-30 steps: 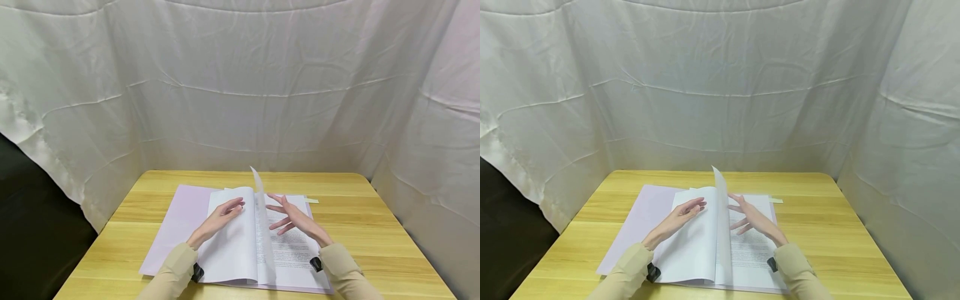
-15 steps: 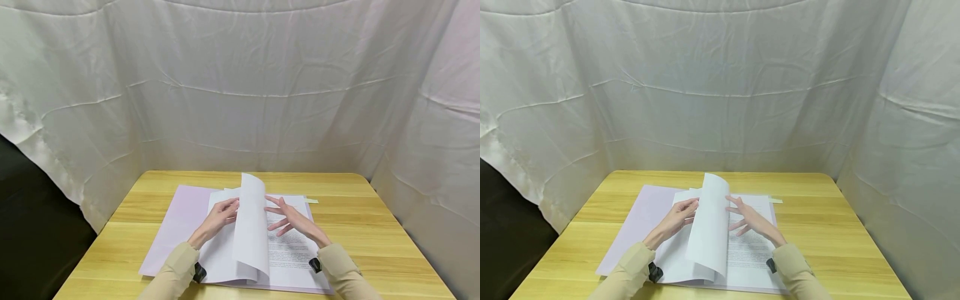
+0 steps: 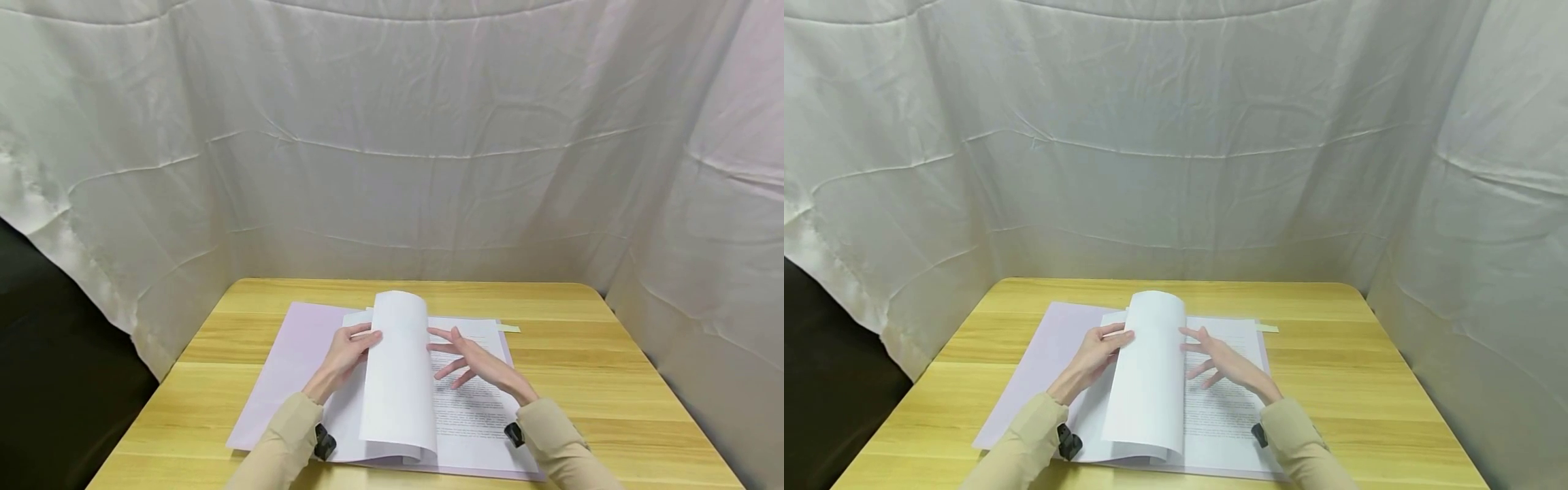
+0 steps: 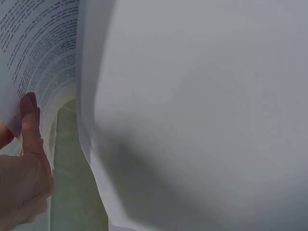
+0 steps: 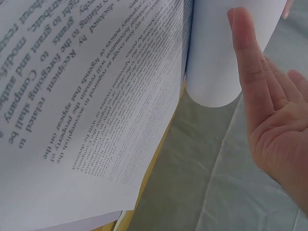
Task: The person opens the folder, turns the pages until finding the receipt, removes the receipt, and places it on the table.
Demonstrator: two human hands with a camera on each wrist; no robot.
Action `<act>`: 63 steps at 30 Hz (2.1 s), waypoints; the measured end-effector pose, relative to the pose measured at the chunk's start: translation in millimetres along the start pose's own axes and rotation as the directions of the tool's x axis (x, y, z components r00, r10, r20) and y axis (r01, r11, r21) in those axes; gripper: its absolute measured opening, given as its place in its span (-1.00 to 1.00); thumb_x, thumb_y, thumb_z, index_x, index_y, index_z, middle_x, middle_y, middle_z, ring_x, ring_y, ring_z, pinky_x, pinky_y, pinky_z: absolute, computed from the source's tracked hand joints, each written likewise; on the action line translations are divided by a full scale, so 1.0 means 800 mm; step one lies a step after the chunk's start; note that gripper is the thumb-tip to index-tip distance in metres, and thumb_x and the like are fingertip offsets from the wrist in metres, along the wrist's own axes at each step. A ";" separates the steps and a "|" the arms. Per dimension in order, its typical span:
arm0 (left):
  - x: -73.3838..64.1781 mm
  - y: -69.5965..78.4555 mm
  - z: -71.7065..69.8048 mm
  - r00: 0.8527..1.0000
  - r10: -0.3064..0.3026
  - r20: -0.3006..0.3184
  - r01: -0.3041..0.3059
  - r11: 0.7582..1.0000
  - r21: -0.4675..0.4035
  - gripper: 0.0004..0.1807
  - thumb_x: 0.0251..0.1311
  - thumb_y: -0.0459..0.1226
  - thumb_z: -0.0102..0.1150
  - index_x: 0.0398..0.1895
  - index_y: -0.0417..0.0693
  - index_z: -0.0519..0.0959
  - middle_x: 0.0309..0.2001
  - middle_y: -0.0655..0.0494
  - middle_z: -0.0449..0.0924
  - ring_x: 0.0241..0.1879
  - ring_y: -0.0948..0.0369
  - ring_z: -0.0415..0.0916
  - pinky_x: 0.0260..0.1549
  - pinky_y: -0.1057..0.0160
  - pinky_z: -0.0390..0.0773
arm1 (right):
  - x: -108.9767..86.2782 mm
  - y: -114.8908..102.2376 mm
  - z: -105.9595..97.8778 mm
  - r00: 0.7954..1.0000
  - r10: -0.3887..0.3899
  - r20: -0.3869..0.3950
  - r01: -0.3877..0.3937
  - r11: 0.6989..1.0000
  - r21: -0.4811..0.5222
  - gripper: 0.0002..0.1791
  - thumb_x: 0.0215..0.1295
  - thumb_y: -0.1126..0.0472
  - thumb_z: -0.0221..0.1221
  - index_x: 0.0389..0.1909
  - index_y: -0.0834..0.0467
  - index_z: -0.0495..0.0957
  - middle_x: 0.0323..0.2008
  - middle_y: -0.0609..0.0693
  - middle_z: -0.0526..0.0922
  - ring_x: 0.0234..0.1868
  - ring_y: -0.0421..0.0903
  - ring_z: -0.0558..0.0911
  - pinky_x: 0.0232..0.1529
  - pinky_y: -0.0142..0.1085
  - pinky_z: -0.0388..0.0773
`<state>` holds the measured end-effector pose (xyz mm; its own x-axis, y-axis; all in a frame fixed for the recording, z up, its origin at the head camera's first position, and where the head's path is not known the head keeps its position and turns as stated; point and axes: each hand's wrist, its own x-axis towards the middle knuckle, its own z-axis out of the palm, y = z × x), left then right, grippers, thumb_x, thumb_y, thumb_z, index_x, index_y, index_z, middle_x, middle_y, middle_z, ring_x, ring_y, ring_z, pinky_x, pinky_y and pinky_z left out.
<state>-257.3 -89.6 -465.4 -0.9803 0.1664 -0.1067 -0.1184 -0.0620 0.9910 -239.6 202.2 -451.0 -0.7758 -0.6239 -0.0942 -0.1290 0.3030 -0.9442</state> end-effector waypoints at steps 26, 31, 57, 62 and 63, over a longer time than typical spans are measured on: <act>-0.001 -0.015 -0.050 0.970 -0.068 -0.234 0.141 0.941 0.309 -0.45 0.07 -0.28 0.47 0.12 -0.36 0.57 -0.14 -0.27 0.76 -0.45 0.24 0.66 -0.43 0.33 0.65 | -0.007 0.024 -0.025 0.991 0.024 -0.133 -0.029 0.999 -0.037 -0.33 0.67 -0.09 -0.43 0.50 0.27 0.18 0.39 0.45 0.36 -0.01 0.24 0.71 -0.13 -0.04 0.76; -0.002 -0.016 -0.058 0.970 -0.001 -0.243 0.117 0.877 0.466 -0.48 0.06 -0.27 0.48 0.07 -0.36 0.59 -0.07 -0.34 0.71 -0.29 0.09 0.72 -0.35 0.20 0.72 | -0.007 0.029 -0.033 0.987 0.045 -0.154 -0.056 0.997 -0.062 -0.31 0.67 -0.12 -0.40 0.50 0.32 0.16 0.39 0.46 0.34 -0.03 0.19 0.72 -0.12 -0.01 0.76; -0.002 -0.035 -0.071 0.981 0.133 -0.142 0.027 0.630 0.776 -0.35 0.04 -0.33 0.48 0.21 -0.38 0.46 -0.36 -0.06 0.60 -0.44 0.16 0.47 -0.41 0.26 0.52 | -0.001 0.067 -0.079 0.954 -0.009 -0.299 -0.108 0.922 -0.372 -0.49 0.53 0.12 0.05 0.33 0.37 0.39 0.16 0.35 0.62 0.24 0.31 0.56 0.27 0.20 0.49; -0.001 -0.037 -0.071 0.982 0.149 -0.112 -0.009 0.637 0.771 -0.32 0.02 -0.36 0.49 0.24 -0.36 0.44 -0.30 -0.07 0.55 -0.36 0.15 0.42 -0.32 0.23 0.48 | 0.003 0.074 -0.091 0.942 -0.030 -0.334 -0.120 0.900 -0.419 -0.49 0.49 0.16 0.10 0.31 0.39 0.40 0.18 0.42 0.58 0.24 0.39 0.53 0.29 0.28 0.44; -0.002 -0.036 -0.071 0.983 0.158 -0.094 -0.027 0.632 0.774 -0.32 0.02 -0.37 0.48 0.23 -0.37 0.44 -0.25 -0.10 0.54 -0.31 0.11 0.43 -0.28 0.19 0.50 | 0.004 0.075 -0.094 0.942 -0.036 -0.334 -0.119 0.894 -0.433 -0.49 0.49 0.17 0.10 0.31 0.41 0.40 0.18 0.43 0.57 0.25 0.40 0.52 0.29 0.29 0.43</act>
<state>-261.2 -144.2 -498.7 -0.9972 0.0610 0.0441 0.0745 0.7182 0.6918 -296.3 272.2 -484.7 -0.9323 -0.3581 0.0503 -0.2898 0.6569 -0.6960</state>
